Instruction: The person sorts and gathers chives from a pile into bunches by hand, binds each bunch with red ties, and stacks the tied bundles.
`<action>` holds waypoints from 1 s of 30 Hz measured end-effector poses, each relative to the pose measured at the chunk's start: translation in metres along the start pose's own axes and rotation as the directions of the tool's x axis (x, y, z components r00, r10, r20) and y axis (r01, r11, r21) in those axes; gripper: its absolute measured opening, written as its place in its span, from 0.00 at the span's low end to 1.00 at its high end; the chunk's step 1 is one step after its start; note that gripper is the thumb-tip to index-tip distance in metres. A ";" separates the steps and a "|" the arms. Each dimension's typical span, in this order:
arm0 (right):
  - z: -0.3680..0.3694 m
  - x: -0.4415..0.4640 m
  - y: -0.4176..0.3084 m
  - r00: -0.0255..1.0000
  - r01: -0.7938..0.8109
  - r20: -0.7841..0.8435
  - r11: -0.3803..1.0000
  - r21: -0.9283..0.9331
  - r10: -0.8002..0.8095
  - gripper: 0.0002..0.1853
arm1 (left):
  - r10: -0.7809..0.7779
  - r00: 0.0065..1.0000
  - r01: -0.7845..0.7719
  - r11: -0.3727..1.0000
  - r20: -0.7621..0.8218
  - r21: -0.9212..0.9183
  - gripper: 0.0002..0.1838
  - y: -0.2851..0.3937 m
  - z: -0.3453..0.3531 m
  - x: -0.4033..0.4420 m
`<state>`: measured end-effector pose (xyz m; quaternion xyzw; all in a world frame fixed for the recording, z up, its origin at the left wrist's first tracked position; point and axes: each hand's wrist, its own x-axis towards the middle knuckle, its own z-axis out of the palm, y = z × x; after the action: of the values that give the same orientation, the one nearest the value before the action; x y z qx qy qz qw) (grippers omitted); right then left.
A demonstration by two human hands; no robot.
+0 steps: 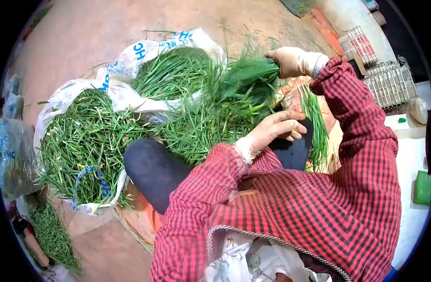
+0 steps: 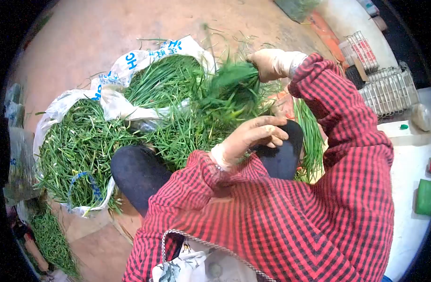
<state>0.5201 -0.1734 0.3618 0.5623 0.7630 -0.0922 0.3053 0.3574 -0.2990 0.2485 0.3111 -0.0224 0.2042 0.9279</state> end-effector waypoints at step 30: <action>0.154 -0.136 -0.141 0.868 0.332 -0.497 0.769 0.546 -0.022 0.32 | -0.113 0.819 -0.230 0.833 -0.563 -0.502 0.14 -0.043 -0.058 -0.025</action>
<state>0.4721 -0.4061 0.2876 0.5587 0.7917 -0.2280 -0.0959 0.3465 -0.3053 0.1726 -0.0451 0.1890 0.3024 0.9332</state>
